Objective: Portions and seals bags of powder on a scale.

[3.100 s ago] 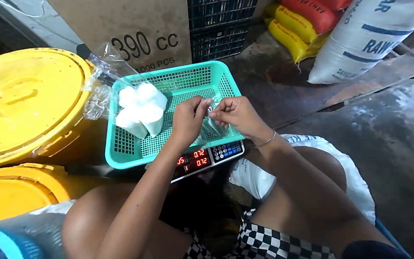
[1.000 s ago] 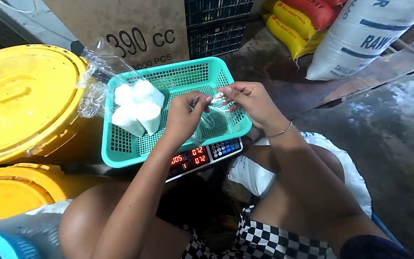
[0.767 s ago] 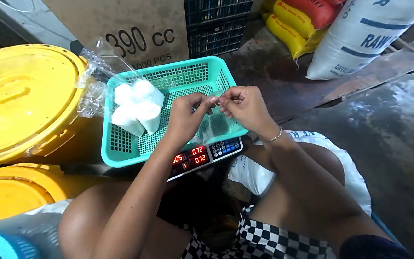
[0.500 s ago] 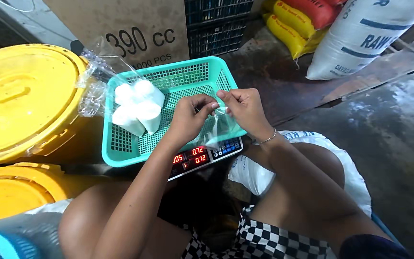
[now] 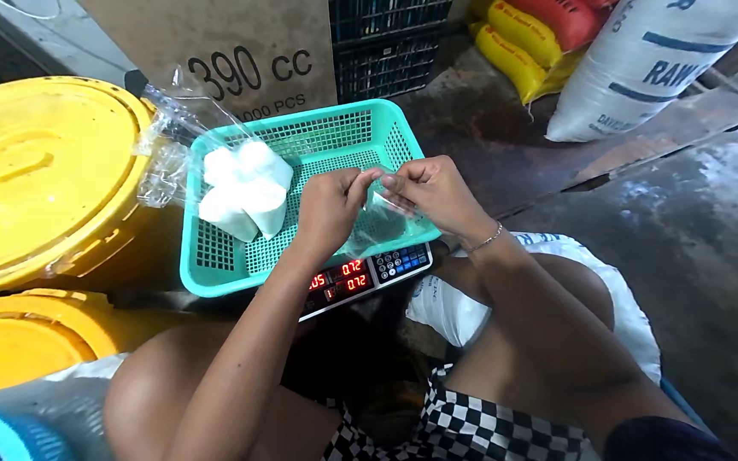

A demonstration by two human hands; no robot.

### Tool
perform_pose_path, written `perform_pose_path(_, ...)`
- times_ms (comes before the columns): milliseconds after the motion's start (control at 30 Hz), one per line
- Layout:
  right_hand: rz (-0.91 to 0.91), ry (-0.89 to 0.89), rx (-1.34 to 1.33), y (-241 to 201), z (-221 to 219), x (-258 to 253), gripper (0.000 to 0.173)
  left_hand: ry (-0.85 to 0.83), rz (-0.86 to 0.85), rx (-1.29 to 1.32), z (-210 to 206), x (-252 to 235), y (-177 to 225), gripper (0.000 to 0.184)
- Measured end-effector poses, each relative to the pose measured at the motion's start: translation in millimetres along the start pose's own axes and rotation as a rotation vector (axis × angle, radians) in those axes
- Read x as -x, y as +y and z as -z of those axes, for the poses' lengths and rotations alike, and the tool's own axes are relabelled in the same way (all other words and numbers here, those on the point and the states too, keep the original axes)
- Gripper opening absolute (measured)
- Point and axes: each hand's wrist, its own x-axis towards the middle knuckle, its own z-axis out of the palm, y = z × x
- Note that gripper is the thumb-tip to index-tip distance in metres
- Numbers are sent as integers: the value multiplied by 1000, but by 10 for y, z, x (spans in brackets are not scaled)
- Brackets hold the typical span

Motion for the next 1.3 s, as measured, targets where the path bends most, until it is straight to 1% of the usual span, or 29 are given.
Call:
perform_pose_path(100, -34, -75, -50, -50, 66, 0, 9, -87, 50, 208, 49, -42, -63, 29)
perform_pose_path(167, -47, -17, 26, -67, 80, -7, 4, -117, 69, 319, 53, -42, -55, 17)
perform_pose_path(200, -46, 33, 97, -66, 73, -12, 8, -114, 79, 351, 44, -40, -42, 13)
perform_pose_path(267, -48, 94, 220, -56, 62, -24, 23, -111, 76, 360, 26, -38, -35, 10)
perform_pose_path(333, -49, 108, 319, -44, 102, -55, 36, -144, 72, 301, 24, -36, -32, 10)
perform_pose_path(367, -62, 135, 367, -44, 150, -75, 39, -162, 76, 250, 20, -31, -37, 11)
perform_pose_path(400, -70, 177, 426, -37, 219, -97, 40, -178, 83, 202, 9, -22, -44, 12)
perform_pose_path(467, -99, 255, 545, -3, 394, -142, 36, -215, 114, 145, -40, -7, -35, 15)
perform_pose_path(533, -219, 271, 590, -12, 515, -178, 36, -272, 145, 109, -121, -52, 14, 16)
perform_pose_path(633, -451, 163, 546, 16, 578, -194, 49, -393, 197, 54, -302, -240, 18, 21)
perform_pose_path(667, -501, 116, 533, 30, 561, -197, 50, -432, 222, 37, -364, -329, -17, 23)
perform_pose_path(700, -523, 78, 544, 51, 530, -198, 46, -463, 238, 28, -429, -417, -71, 25)
perform_pose_path(733, -520, 62, 579, 81, 489, -195, 41, -477, 235, 33, -502, -490, -141, 25)
perform_pose_path(833, -542, 42, 764, 154, 336, -200, 43, -490, 215, 118, -698, -585, -294, 23)
perform_pose_path(933, -587, 68, 855, 159, 213, -195, 36, -522, 225, 152, -802, -519, -319, 22)
perform_pose_path(1200, -666, 110, 1019, 143, 123, -283, 42, -528, 253, 139, -850, -481, -321, 17)
perform_pose_path(1300, -656, 98, 1034, 150, 122, -288, 39, -534, 277, 103, -832, -504, -309, 17)
